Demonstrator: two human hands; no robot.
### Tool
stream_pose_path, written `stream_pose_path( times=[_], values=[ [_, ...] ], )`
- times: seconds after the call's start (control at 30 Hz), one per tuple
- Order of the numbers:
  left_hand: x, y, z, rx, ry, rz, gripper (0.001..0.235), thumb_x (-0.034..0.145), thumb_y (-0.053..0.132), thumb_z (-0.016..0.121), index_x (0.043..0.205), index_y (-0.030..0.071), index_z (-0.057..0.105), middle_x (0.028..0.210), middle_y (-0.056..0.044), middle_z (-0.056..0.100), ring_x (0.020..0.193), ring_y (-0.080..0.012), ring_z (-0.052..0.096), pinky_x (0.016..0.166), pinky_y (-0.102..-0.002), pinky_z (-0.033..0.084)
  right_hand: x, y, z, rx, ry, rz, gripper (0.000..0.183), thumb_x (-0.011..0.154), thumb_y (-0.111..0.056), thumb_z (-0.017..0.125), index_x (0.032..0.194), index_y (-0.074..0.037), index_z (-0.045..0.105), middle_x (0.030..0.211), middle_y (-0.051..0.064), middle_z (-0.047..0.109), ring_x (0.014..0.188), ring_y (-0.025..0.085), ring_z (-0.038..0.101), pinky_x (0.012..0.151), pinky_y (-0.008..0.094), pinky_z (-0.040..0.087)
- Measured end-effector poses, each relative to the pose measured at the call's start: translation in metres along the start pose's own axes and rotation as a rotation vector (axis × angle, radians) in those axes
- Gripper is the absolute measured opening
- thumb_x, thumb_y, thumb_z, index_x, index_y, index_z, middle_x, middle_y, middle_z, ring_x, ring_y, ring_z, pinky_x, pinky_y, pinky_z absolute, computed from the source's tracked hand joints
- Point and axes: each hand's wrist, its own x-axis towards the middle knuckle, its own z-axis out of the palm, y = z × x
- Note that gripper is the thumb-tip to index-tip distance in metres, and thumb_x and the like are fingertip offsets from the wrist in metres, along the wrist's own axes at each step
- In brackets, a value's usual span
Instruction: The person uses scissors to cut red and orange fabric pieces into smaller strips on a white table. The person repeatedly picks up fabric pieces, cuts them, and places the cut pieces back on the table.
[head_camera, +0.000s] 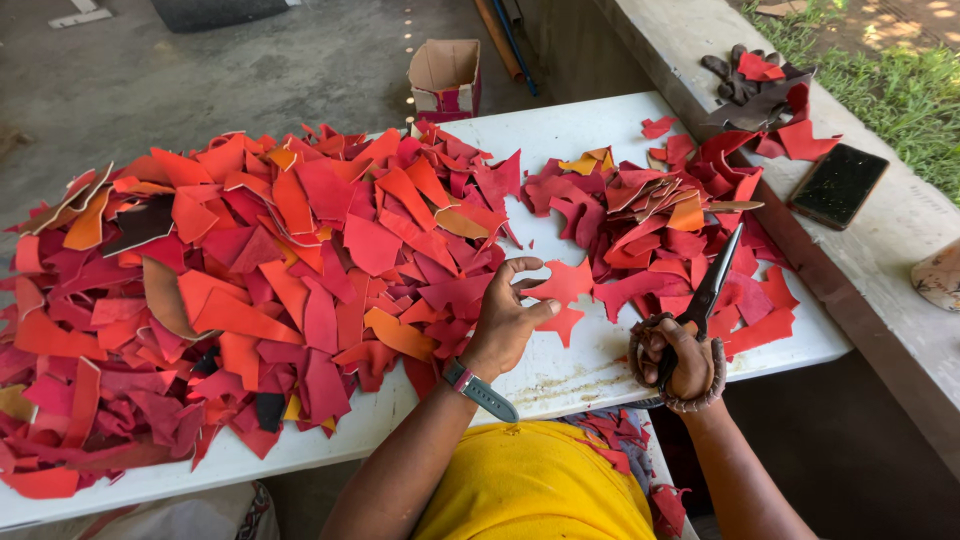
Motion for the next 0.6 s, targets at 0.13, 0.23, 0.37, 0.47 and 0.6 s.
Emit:
stream_pose_path(
  times=[0.13, 0.23, 0.37, 0.47, 0.6],
  values=[
    [0.002, -0.011, -0.003, -0.200, 0.000, -0.052, 0.041, 0.085, -0.007, 0.077, 0.123, -0.006, 0.062, 0.115, -0.013, 0.068, 0.100, -0.0181, 0.067, 0.089, -0.029, 0.059, 0.001, 0.003, -0.001, -0.038, 0.005, 0.023, 0.034, 0.102, -0.030, 0.051, 0.080, -0.004, 0.052, 0.066, 0.007, 0.049, 0.047, 0.020, 0.046, 0.046, 0.033, 0.039],
    [0.005, -0.013, -0.010, -0.108, 0.071, 0.017, 0.036, 0.092, -0.009, 0.079, 0.122, -0.007, 0.057, 0.118, -0.011, 0.063, 0.102, -0.0173, 0.061, 0.083, -0.033, 0.054, 0.001, 0.003, 0.002, -0.046, 0.003, 0.040, 0.034, 0.103, -0.030, 0.051, 0.081, -0.004, 0.052, 0.066, 0.006, 0.048, 0.048, 0.020, 0.046, 0.046, 0.033, 0.038],
    [0.004, -0.002, -0.013, -0.388, 0.008, -0.136, 0.043, 0.092, -0.002, 0.061, 0.131, 0.013, 0.050, 0.116, -0.008, 0.064, 0.104, -0.0181, 0.065, 0.084, -0.037, 0.055, 0.001, 0.003, 0.005, -0.067, -0.001, 0.021, 0.032, 0.102, -0.027, 0.052, 0.081, -0.004, 0.053, 0.066, 0.007, 0.049, 0.048, 0.020, 0.046, 0.045, 0.033, 0.038],
    [-0.001, 0.012, -0.009, -0.513, -0.068, -0.108, 0.036, 0.096, 0.004, 0.055, 0.131, 0.015, 0.049, 0.122, -0.008, 0.064, 0.111, -0.0204, 0.065, 0.092, -0.043, 0.055, 0.000, 0.003, 0.007, -0.080, -0.006, -0.004, 0.031, 0.102, -0.026, 0.053, 0.081, -0.003, 0.053, 0.066, 0.007, 0.050, 0.047, 0.020, 0.046, 0.044, 0.033, 0.038],
    [-0.007, 0.027, -0.005, -0.600, -0.088, -0.166, 0.030, 0.102, 0.022, 0.050, 0.131, 0.015, 0.051, 0.131, -0.007, 0.059, 0.119, -0.0210, 0.062, 0.098, -0.050, 0.054, -0.002, 0.002, 0.011, -0.090, 0.001, -0.012, 0.030, 0.102, -0.025, 0.053, 0.081, -0.003, 0.054, 0.065, 0.008, 0.049, 0.046, 0.021, 0.046, 0.043, 0.034, 0.038]
  ],
)
